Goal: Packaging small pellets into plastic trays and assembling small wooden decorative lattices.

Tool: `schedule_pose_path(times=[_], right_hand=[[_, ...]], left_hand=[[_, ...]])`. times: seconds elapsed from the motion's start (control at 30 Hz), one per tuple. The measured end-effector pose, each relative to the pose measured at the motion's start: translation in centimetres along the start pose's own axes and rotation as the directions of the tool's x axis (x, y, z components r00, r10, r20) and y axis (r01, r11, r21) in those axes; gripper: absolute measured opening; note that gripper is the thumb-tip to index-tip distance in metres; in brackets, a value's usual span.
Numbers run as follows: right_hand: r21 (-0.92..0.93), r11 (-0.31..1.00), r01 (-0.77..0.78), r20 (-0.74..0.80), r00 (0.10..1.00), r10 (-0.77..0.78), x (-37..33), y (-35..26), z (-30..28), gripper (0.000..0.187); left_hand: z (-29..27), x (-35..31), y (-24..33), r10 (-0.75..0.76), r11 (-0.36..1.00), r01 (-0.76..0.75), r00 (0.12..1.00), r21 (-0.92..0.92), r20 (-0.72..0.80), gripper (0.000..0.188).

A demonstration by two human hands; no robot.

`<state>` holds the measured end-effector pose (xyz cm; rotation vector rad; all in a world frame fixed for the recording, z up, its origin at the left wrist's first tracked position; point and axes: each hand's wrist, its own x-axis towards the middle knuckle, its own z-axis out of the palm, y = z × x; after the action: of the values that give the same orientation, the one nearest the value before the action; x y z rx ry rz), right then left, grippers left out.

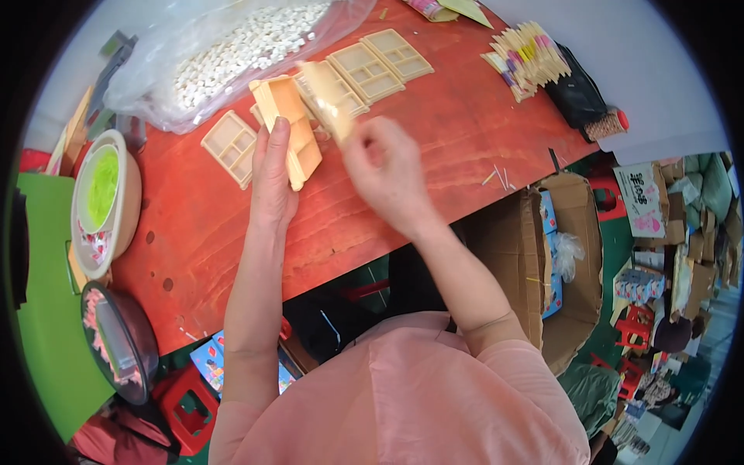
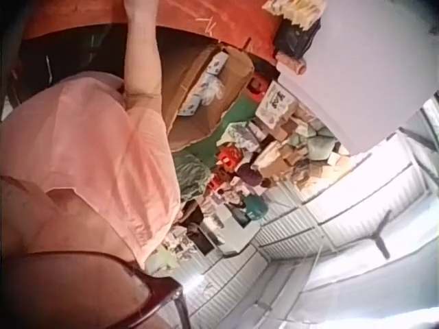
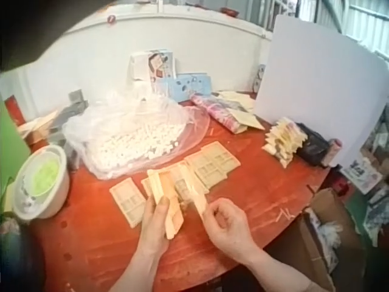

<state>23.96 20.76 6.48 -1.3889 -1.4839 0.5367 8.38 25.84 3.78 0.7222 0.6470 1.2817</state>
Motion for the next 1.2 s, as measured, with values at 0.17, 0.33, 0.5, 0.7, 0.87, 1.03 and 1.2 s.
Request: schedule_pose_path(times=[0.17, 0.33, 0.5, 0.7, 0.87, 1.03, 1.2], right_hand=[[-0.631, 0.774, -0.055, -0.099, 0.995, -0.01, 1.7, 5.3, -6.5, 0.012], [-0.807, 0.589, -0.043, 0.001, 0.997, 0.074, 1.6, 7.9, -6.7, 0.017], [-0.428, 0.881, 0.202, 0.044, 0.978, -0.203, 0.9, 4.1, -4.2, 0.011], [0.189, 0.971, -0.145, 0.301, 0.95, 0.083, -1.3, -0.3, 2.4, 0.01], [0.269, 0.924, -0.273, 0.246, 0.947, 0.208, -1.5, -0.7, 3.4, 0.01], [0.265, 0.914, -0.307, 0.238, 0.94, 0.246, -1.5, -1.0, 3.0, 0.012], [0.281, 0.895, -0.347, 0.214, 0.932, 0.294, -1.4, -0.7, 2.2, 0.014]], left_hand=[[0.0, 0.1, -0.4, -0.097, 0.994, 0.094, 0.994, 0.054, 0.05, 0.052], [-0.4, 0.2, -0.8, -0.103, 0.992, 0.095, 0.99, 0.079, 0.095, 0.05], [0.1, 0.0, -1.2, -0.131, 0.991, 0.13, 0.985, 0.011, 0.112, 0.053], [-0.5, 0.0, -2.1, 0.003, 0.997, -0.008, 0.998, 0.072, 0.06, 0.057], [-0.3, 0.2, -2.1, 0.045, 0.999, -0.046, 0.999, 0.016, 0.026, 0.062], [-0.7, 0.1, -2.3, 0.017, 1.0, -0.018, 0.999, 0.009, 0.041, 0.078], [-0.4, 0.1, -1.7, -0.003, 0.993, -0.003, 0.999, 0.118, 0.05, 0.067]])
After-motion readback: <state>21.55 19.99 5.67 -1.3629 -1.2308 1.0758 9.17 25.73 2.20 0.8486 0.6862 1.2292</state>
